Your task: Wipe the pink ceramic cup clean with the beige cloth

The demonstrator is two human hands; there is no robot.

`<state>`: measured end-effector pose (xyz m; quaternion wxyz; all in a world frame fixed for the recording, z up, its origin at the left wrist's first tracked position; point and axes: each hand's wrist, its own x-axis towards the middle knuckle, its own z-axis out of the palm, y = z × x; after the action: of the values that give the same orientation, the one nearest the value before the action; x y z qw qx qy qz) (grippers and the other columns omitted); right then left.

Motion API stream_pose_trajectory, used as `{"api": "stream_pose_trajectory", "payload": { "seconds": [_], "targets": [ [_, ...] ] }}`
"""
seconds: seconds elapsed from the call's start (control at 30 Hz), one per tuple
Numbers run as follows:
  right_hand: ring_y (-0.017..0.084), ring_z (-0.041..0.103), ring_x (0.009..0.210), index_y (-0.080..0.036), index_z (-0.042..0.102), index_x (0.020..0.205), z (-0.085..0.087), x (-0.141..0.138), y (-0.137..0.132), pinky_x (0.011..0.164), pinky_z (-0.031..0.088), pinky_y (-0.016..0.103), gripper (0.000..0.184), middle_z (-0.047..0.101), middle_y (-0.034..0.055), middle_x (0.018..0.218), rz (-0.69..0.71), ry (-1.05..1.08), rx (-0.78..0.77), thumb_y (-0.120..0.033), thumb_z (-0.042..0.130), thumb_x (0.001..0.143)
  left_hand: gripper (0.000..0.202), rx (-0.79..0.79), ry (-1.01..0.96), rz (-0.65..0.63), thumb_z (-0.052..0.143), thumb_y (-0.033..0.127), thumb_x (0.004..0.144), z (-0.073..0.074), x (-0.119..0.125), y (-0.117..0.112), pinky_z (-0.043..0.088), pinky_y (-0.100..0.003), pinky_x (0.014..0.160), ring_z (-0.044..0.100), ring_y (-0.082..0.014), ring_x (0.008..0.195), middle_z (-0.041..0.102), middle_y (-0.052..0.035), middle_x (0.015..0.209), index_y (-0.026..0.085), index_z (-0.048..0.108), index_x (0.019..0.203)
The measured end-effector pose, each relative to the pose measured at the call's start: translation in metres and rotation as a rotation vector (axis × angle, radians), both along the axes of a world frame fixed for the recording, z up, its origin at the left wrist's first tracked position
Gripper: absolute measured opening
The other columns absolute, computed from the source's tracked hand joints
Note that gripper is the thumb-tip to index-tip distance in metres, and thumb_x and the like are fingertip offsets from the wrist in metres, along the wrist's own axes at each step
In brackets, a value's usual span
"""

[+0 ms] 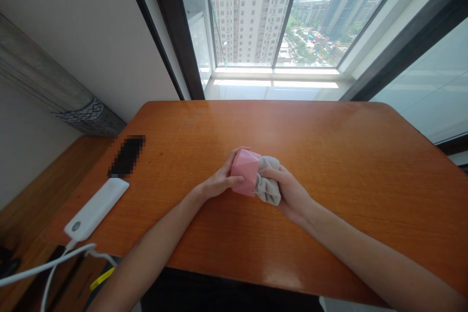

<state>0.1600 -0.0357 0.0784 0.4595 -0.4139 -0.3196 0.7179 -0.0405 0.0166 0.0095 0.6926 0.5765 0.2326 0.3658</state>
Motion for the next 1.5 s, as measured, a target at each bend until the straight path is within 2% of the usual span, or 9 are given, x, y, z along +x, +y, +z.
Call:
{"api": "stream_pose_trajectory", "payload": {
  "seconds": [0.17, 0.3, 0.43, 0.73, 0.93, 1.0, 1.2, 1.33, 1.5],
  "targets": [
    [0.01, 0.053, 0.055, -0.018, 0.07, 0.078, 0.0, -0.002, -0.002, 0.05, 0.043, 0.022, 0.021, 0.067, -0.0011, 0.067, -0.03, -0.016, 0.015, -0.029, 0.084, 0.067, 0.096, 0.002, 0.007, -0.008, 0.082, 0.058, 0.083, -0.001, 0.0, 0.0, 0.048, -0.042, 0.113, 0.057, -0.0367, 0.139, 0.055, -0.0139, 0.159, 0.029, 0.039, 0.164],
    [0.011, 0.055, 0.061, -0.018, 0.071, 0.078, -0.005, -0.001, -0.003, 0.056, 0.046, 0.023, 0.016, 0.067, -0.0012, 0.071, -0.011, -0.1, 0.085, -0.026, 0.08, 0.067, 0.092, 0.017, 0.012, -0.021, 0.078, 0.06, 0.086, -0.002, -0.001, 0.0, 0.046, -0.046, 0.117, 0.056, -0.0372, 0.141, 0.059, -0.0137, 0.154, 0.027, 0.041, 0.164],
    [0.012, 0.056, 0.059, -0.018, 0.07, 0.076, -0.01, 0.002, -0.003, 0.055, 0.046, 0.024, 0.012, 0.065, -0.0013, 0.067, 0.083, -0.235, 0.192, -0.028, 0.075, 0.073, 0.089, 0.036, 0.014, -0.008, 0.074, 0.063, 0.088, -0.006, -0.002, 0.001, 0.043, -0.049, 0.122, 0.058, -0.0375, 0.14, 0.064, -0.0134, 0.148, 0.025, 0.043, 0.163],
    [0.014, 0.057, 0.058, -0.02, 0.063, 0.076, -0.014, 0.006, -0.004, 0.054, 0.045, 0.025, 0.01, 0.064, -0.0004, 0.066, 0.242, -0.413, 0.44, -0.025, 0.062, 0.084, 0.083, -0.016, -0.041, -0.014, 0.072, 0.062, 0.089, -0.007, 0.0, -0.001, 0.049, -0.048, 0.117, 0.066, -0.0357, 0.132, 0.072, -0.0137, 0.137, 0.024, 0.048, 0.159],
    [0.011, 0.05, 0.059, -0.02, 0.06, 0.078, -0.016, 0.011, -0.003, 0.056, 0.039, 0.024, 0.013, 0.057, -0.003, 0.068, 0.314, -0.49, 0.708, -0.016, 0.056, 0.09, 0.088, -0.09, -0.056, -0.046, 0.076, 0.063, 0.086, -0.007, 0.0, 0.001, 0.057, -0.045, 0.103, 0.074, -0.0326, 0.113, 0.074, -0.0151, 0.134, 0.023, 0.047, 0.16],
    [0.01, 0.048, 0.06, -0.021, 0.059, 0.079, -0.018, 0.013, -0.001, 0.058, 0.038, 0.023, 0.014, 0.056, -0.0036, 0.069, 0.318, -0.539, 0.83, -0.012, 0.055, 0.089, 0.089, -0.094, -0.064, -0.045, 0.077, 0.063, 0.085, -0.005, 0.0, 0.001, 0.058, -0.043, 0.101, 0.074, -0.0325, 0.112, 0.075, -0.015, 0.133, 0.023, 0.048, 0.159],
    [0.012, 0.055, 0.065, -0.02, 0.061, 0.085, -0.027, 0.018, 0.005, 0.063, 0.041, 0.024, 0.017, 0.065, -0.0006, 0.076, 0.357, -0.755, 1.099, -0.005, 0.053, 0.083, 0.084, -0.113, -0.074, 0.018, 0.076, 0.061, 0.087, -0.006, 0.001, -0.002, 0.055, -0.042, 0.105, 0.074, -0.0299, 0.11, 0.075, -0.0132, 0.133, 0.023, 0.052, 0.157],
    [0.014, 0.055, 0.064, -0.021, 0.059, 0.081, -0.03, 0.022, 0.008, 0.063, 0.041, 0.026, 0.018, 0.066, 0.0015, 0.076, 0.385, -0.897, 1.262, -0.004, 0.052, 0.08, 0.083, -0.119, -0.068, -0.016, 0.071, 0.062, 0.089, -0.011, -0.001, -0.002, 0.053, -0.044, 0.109, 0.075, -0.0308, 0.11, 0.079, -0.0123, 0.123, 0.02, 0.053, 0.157],
    [0.018, 0.064, 0.072, -0.019, 0.067, 0.088, -0.027, 0.024, 0.01, 0.065, 0.046, 0.028, 0.021, 0.075, 0.0057, 0.085, 0.477, -1.146, 1.404, -0.005, 0.058, 0.075, 0.086, -0.082, -0.067, -0.054, 0.074, 0.063, 0.087, -0.008, -0.001, 0.002, 0.051, -0.046, 0.113, 0.073, -0.0351, 0.123, 0.074, -0.0147, 0.139, 0.022, 0.051, 0.159]
  ]
}}
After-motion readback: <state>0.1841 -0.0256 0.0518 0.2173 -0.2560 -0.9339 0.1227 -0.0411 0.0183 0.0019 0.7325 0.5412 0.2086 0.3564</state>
